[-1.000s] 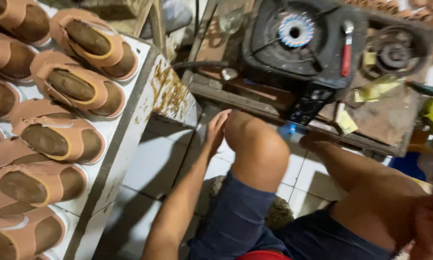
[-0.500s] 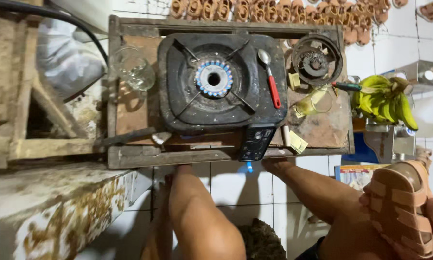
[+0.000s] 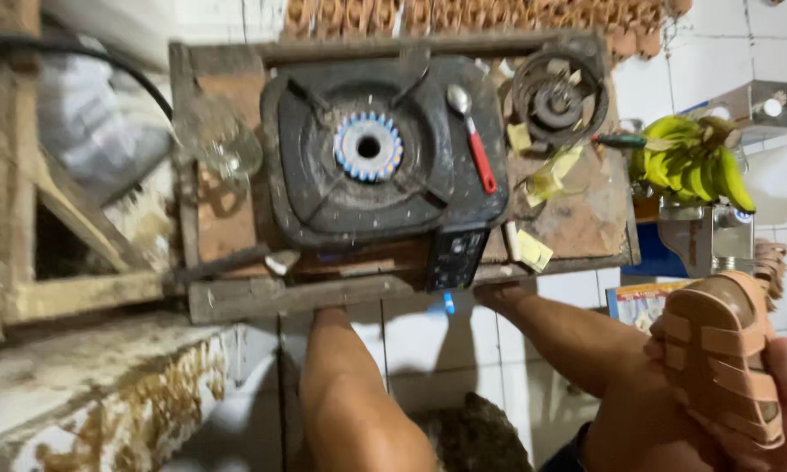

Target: The person sits on the floor assembling sandals. They hold a sandal upper over a lit gas burner to heat a white sole, press the heated sole onto the upper, trim and press the sole edge with a curved blade, then place the finished sandal on a rack with rows of completed sandals.

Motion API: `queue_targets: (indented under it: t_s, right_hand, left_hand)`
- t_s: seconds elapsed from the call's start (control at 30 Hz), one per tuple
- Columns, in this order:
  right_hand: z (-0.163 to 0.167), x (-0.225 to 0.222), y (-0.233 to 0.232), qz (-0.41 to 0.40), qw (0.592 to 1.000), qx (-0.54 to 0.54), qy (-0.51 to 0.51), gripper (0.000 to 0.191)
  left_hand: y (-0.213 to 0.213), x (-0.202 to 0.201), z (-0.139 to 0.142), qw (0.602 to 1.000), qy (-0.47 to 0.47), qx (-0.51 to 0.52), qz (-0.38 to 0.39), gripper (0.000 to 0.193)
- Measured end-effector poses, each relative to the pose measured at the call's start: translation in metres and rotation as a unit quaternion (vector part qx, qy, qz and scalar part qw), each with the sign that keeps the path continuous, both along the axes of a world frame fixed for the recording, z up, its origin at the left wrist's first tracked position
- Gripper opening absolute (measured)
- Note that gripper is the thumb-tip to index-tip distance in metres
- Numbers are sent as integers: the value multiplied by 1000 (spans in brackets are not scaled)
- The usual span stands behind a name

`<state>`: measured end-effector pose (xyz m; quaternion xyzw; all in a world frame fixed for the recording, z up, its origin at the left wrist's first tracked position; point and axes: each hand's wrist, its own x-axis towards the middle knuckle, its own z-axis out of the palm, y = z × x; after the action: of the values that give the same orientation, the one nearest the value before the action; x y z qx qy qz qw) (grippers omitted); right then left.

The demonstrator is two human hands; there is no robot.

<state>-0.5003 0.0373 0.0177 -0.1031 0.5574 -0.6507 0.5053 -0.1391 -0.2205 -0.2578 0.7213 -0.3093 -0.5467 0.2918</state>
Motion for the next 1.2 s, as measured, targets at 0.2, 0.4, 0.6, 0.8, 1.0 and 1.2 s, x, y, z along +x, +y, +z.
queue_targets:
  t_s: [0.2,0.4,0.6,0.8,1.0,1.2]
  right_hand:
    - [4,6,-4,10,996,-65,-58,73]
    - [-1,31,-20,52,971,-136,-188,76]
    - [19,63,-13,160,947,-184,-210,71]
    - [26,57,-8,152,966,-198,-73,63]
    - [26,46,-10,112,972,-203,-41,55]
    - [25,38,-10,109,982,-142,59,58]
  left_hand:
    - [91,49,47,996,68,48,28,53]
    - [183,93,66,979,144,58,131,57]
    - [209,121,153,951,238,-147,134,62]
    - [69,42,250,882,338,-326,-44,62]
    - [-57,-46,256,729,-371,-558,-139,71]
    - [-60,-55,240,838,-184,-500,-117,90]
